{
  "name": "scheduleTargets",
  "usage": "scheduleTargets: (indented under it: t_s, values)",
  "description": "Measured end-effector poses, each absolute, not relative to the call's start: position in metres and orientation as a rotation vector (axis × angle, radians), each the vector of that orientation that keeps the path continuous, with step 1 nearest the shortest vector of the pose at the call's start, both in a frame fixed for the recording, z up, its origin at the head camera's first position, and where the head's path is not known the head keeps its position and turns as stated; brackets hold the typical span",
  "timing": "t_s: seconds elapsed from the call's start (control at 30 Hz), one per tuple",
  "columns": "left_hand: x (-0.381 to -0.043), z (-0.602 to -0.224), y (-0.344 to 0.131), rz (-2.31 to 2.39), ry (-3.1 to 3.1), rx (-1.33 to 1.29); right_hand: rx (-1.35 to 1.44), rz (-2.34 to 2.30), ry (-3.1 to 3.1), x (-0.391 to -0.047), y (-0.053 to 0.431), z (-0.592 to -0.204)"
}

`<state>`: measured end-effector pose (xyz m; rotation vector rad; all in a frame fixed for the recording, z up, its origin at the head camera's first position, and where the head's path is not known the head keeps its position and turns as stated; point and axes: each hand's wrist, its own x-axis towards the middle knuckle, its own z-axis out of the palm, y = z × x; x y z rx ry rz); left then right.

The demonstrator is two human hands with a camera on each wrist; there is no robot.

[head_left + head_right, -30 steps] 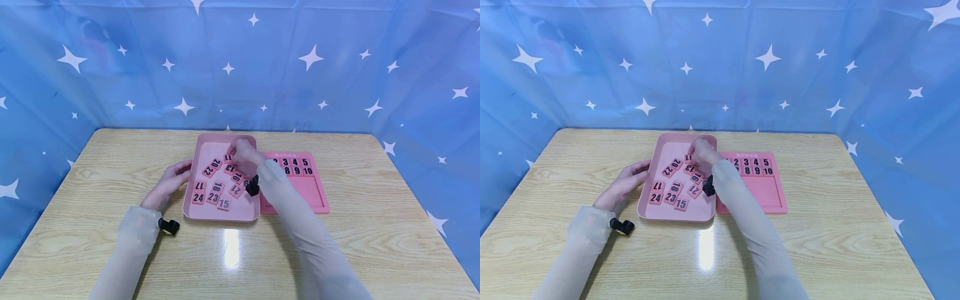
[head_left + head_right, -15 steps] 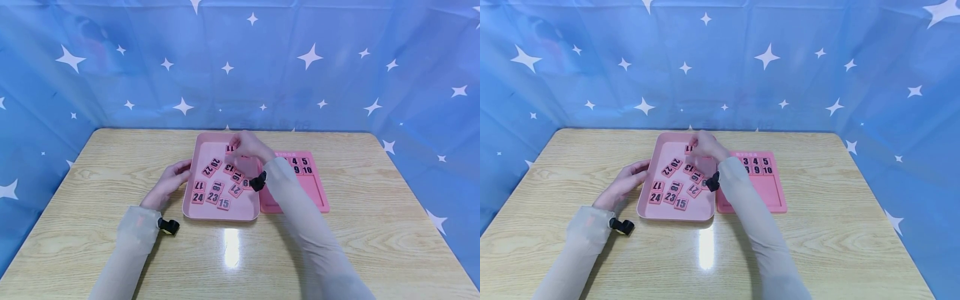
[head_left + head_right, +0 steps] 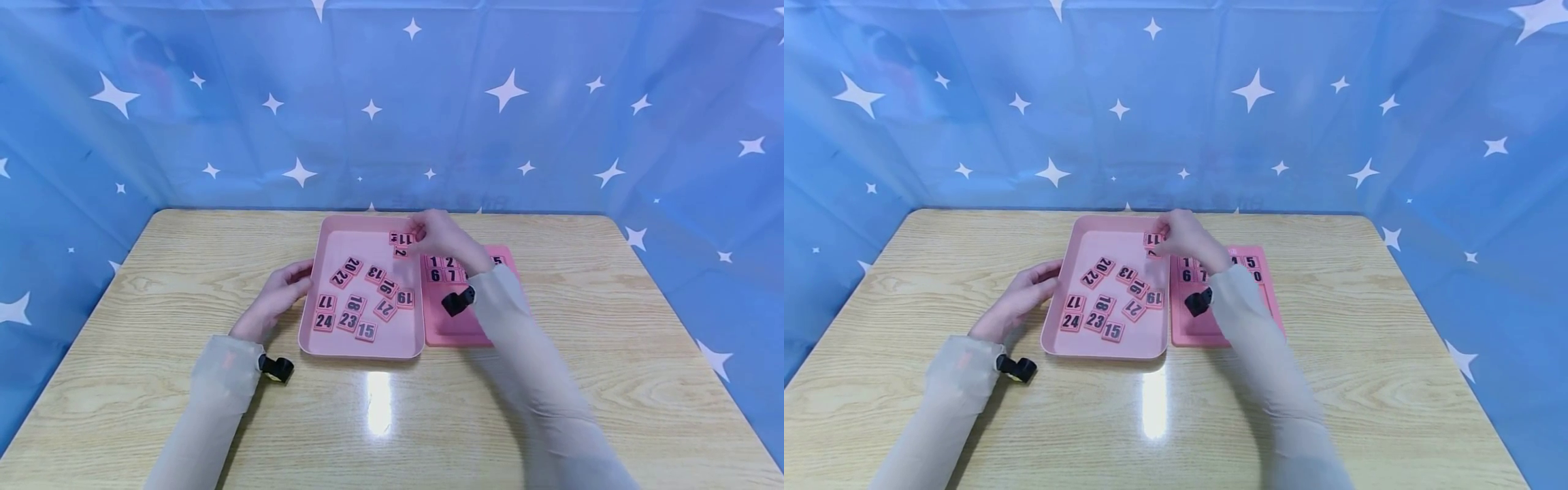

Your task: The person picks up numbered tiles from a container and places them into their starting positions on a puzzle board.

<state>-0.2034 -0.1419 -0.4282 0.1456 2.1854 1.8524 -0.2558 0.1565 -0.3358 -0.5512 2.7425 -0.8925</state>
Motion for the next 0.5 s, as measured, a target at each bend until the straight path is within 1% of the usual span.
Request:
scheduleTargets:
  t_s: [0.23, 0.5]
  values:
    - [-0.204, -0.428, -0.141, 1.860, 2.186, 0.144, -0.542, -0.895, 2.770, -0.240, 0.185, -0.342]
    - [-0.203, -0.429, -0.140, 1.873, 2.184, 0.156, -0.505, -0.836, 2.768, -0.223, 0.211, -0.360]
